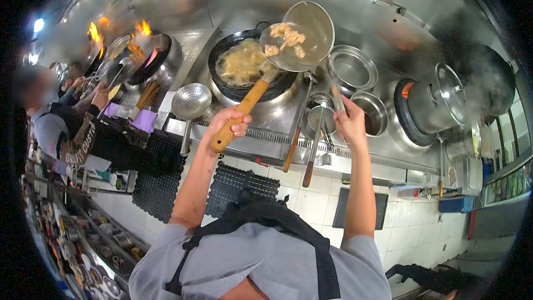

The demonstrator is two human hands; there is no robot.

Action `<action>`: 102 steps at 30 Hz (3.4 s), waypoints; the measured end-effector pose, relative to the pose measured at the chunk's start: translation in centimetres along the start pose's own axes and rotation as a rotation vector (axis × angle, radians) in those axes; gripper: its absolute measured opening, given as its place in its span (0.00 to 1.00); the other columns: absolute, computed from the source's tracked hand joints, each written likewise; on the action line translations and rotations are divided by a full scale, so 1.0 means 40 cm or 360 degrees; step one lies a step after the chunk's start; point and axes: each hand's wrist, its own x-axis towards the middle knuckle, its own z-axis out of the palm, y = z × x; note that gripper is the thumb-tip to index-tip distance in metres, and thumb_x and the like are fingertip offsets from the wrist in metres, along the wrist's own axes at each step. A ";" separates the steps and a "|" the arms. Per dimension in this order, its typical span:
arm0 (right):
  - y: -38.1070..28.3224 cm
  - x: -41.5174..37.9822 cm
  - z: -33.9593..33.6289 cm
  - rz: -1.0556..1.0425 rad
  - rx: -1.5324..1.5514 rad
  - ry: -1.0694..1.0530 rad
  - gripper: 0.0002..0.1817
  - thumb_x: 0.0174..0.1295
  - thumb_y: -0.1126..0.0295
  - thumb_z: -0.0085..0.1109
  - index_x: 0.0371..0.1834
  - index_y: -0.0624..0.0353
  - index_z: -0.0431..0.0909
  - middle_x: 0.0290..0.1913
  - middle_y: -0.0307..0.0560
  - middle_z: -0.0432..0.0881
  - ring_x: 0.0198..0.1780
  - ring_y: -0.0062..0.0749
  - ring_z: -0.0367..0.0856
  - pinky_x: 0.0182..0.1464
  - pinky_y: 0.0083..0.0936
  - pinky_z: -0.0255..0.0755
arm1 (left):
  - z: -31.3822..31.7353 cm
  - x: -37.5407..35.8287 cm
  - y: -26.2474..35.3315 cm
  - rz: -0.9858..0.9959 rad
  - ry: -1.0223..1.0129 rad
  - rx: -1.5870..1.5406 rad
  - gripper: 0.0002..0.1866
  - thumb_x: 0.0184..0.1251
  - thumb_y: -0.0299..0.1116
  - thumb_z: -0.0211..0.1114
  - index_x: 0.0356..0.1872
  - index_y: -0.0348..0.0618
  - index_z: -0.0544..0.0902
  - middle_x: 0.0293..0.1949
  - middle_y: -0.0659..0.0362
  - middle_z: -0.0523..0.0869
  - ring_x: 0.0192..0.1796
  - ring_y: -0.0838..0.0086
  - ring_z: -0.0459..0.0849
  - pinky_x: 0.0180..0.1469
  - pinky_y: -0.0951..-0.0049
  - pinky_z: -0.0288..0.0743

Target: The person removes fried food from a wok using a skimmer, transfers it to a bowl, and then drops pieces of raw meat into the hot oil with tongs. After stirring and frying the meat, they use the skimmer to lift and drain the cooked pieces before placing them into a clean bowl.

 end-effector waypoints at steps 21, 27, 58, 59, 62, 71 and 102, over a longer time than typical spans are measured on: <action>0.236 0.565 0.368 -0.0554 -0.1338 0.0124 0.24 0.58 0.82 0.50 0.60 0.66 0.78 0.40 0.66 0.86 0.43 0.59 0.87 0.45 0.44 0.78 | -0.115 -0.395 0.289 0.0597 0.0450 0.0158 0.20 0.66 0.28 0.56 0.59 0.35 0.70 0.36 0.54 0.78 0.24 0.81 0.72 0.27 0.79 0.67; 0.259 0.553 0.476 -0.0709 -0.1384 -0.0059 0.23 0.62 0.79 0.49 0.63 0.63 0.76 0.52 0.70 0.81 0.57 0.63 0.78 0.59 0.47 0.73 | -0.147 -0.392 0.345 0.0598 0.0457 0.0128 0.21 0.69 0.28 0.55 0.62 0.35 0.67 0.36 0.55 0.77 0.23 0.83 0.72 0.24 0.81 0.68; 0.410 -0.061 0.085 -0.0822 -0.1110 0.0130 0.10 0.63 0.74 0.60 0.45 0.64 0.84 0.38 0.58 0.83 0.39 0.52 0.82 0.44 0.40 0.76 | 0.180 0.083 -0.158 -0.0106 -0.0187 -0.0055 0.18 0.66 0.28 0.59 0.55 0.36 0.72 0.35 0.54 0.80 0.26 0.78 0.76 0.28 0.74 0.71; 0.384 -0.118 0.077 -0.0662 -0.0912 0.0109 0.08 0.64 0.73 0.59 0.40 0.65 0.84 0.35 0.60 0.83 0.38 0.53 0.82 0.43 0.42 0.76 | 0.187 0.124 -0.207 -0.0162 -0.0270 -0.0037 0.24 0.69 0.29 0.59 0.64 0.38 0.68 0.36 0.54 0.80 0.25 0.78 0.76 0.26 0.76 0.72; 0.410 -0.213 0.014 -0.0378 -0.0841 0.0037 0.05 0.63 0.75 0.59 0.36 0.67 0.82 0.31 0.61 0.83 0.34 0.52 0.83 0.39 0.39 0.76 | 0.241 0.215 -0.357 -0.0297 -0.0292 -0.0062 0.20 0.69 0.30 0.59 0.60 0.39 0.69 0.36 0.53 0.79 0.24 0.76 0.76 0.25 0.74 0.72; 0.493 -0.398 -0.184 -0.0098 -0.1173 -0.0167 0.05 0.60 0.78 0.61 0.39 0.65 0.80 0.37 0.63 0.83 0.35 0.58 0.84 0.37 0.41 0.77 | 0.275 0.281 -0.699 -0.0476 -0.0167 0.0157 0.20 0.69 0.27 0.54 0.61 0.41 0.68 0.36 0.53 0.80 0.25 0.72 0.80 0.26 0.72 0.77; 0.814 -1.016 1.183 0.0613 -0.1593 -0.2366 0.14 0.68 0.58 0.51 0.40 0.59 0.77 0.28 0.48 0.80 0.26 0.39 0.78 0.29 0.34 0.73 | -0.734 -2.922 -0.529 0.3193 0.3120 -0.1367 0.18 0.70 0.35 0.55 0.53 0.30 0.74 0.46 0.44 0.82 0.35 0.55 0.86 0.33 0.63 0.81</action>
